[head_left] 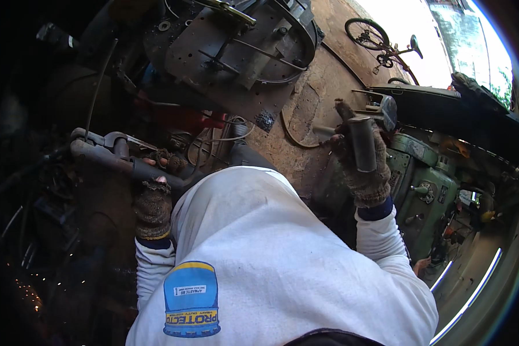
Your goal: The person welds metal components together and grinds down the surface. They use a welding torch to join metal rods and pieces on a circular frame, then use an angle grinder to smooth the joints, and finally use a wrench to adjust parts of the assembly.
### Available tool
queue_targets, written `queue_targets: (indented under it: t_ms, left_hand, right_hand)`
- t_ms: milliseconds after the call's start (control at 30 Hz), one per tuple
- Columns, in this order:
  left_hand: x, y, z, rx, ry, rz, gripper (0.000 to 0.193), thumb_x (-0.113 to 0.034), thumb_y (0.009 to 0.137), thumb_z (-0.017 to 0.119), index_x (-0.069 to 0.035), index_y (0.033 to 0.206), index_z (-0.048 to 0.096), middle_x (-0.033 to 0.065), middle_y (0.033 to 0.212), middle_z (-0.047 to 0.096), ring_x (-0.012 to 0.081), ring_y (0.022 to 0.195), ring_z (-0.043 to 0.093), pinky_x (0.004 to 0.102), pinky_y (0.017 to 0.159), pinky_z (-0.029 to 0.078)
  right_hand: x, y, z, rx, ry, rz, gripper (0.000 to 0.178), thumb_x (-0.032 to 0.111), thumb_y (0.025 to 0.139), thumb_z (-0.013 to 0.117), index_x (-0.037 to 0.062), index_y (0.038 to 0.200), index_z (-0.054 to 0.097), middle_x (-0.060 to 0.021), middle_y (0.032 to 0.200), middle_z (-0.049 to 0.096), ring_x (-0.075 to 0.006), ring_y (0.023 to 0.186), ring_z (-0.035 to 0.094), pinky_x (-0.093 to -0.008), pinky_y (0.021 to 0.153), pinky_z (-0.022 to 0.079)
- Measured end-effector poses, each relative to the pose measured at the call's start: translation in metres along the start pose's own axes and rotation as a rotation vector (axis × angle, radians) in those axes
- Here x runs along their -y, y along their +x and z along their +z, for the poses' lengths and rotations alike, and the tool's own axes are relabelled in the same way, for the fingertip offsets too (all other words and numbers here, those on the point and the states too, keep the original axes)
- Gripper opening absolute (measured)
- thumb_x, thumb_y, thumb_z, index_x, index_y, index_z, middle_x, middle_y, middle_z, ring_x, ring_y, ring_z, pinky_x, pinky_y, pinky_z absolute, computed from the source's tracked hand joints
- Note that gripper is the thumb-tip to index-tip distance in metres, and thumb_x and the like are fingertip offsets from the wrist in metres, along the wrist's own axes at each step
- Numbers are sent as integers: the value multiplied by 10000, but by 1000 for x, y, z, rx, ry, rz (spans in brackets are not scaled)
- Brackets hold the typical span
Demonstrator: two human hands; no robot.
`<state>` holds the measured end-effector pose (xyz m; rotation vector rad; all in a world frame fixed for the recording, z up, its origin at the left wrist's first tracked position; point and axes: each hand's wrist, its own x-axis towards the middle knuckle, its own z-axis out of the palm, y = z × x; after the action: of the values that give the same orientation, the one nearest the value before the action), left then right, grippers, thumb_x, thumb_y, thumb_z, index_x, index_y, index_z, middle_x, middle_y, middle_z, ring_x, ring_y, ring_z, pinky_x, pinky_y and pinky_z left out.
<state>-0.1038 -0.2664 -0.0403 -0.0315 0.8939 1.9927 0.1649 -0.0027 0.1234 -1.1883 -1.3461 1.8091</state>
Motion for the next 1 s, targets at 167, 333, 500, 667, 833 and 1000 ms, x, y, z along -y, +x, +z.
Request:
queue_targets:
  t_ms: [167,333,500,667,833,1000]
  left_hand:
    - [-13,3,8,79,67,-46,462,0,792,725,-120,1177,499,100,1118,553,258,1082,577,512,1001,478]
    - [-20,7,-8,143,119,-57,471,-19,803,727,-133,1198,497,79,1141,544,237,1124,550,473,1007,481]
    - [-39,6,1,175,215,-182,446,-23,806,727,-137,1175,503,55,1160,527,221,1155,516,464,1028,454]
    - [-53,3,21,219,276,-209,455,-17,812,724,-134,1183,489,46,1163,514,209,1165,510,437,1029,457]
    - [-47,-5,32,196,216,-211,476,-11,816,723,-121,1204,468,44,1167,504,197,1177,510,393,1024,473]
    - [-24,0,-3,199,127,-221,468,0,810,718,-146,1187,483,53,1153,514,209,1154,512,447,1029,450]
  right_hand:
    - [-7,-35,-6,-94,-639,-47,301,212,897,690,63,1147,611,-58,1066,666,-189,922,658,-364,791,552]
    - [-6,-76,-4,-197,-301,250,454,230,851,748,67,1233,564,-72,1068,656,-212,954,653,-383,820,559]
    - [-7,-111,26,-23,76,-45,742,442,794,770,34,1326,451,-135,1263,559,-291,1119,581,-431,880,507]
    - [19,-111,44,282,580,-248,1015,600,665,795,-5,1360,369,-227,1463,316,-340,1225,511,-497,917,509]
    - [8,-96,66,166,231,-26,1100,377,575,920,72,1440,313,-226,1497,278,-289,1162,557,-418,871,548]
    - [-7,-85,59,398,494,-148,1073,68,623,864,110,1496,242,-173,1491,309,-222,1047,596,-352,760,556]
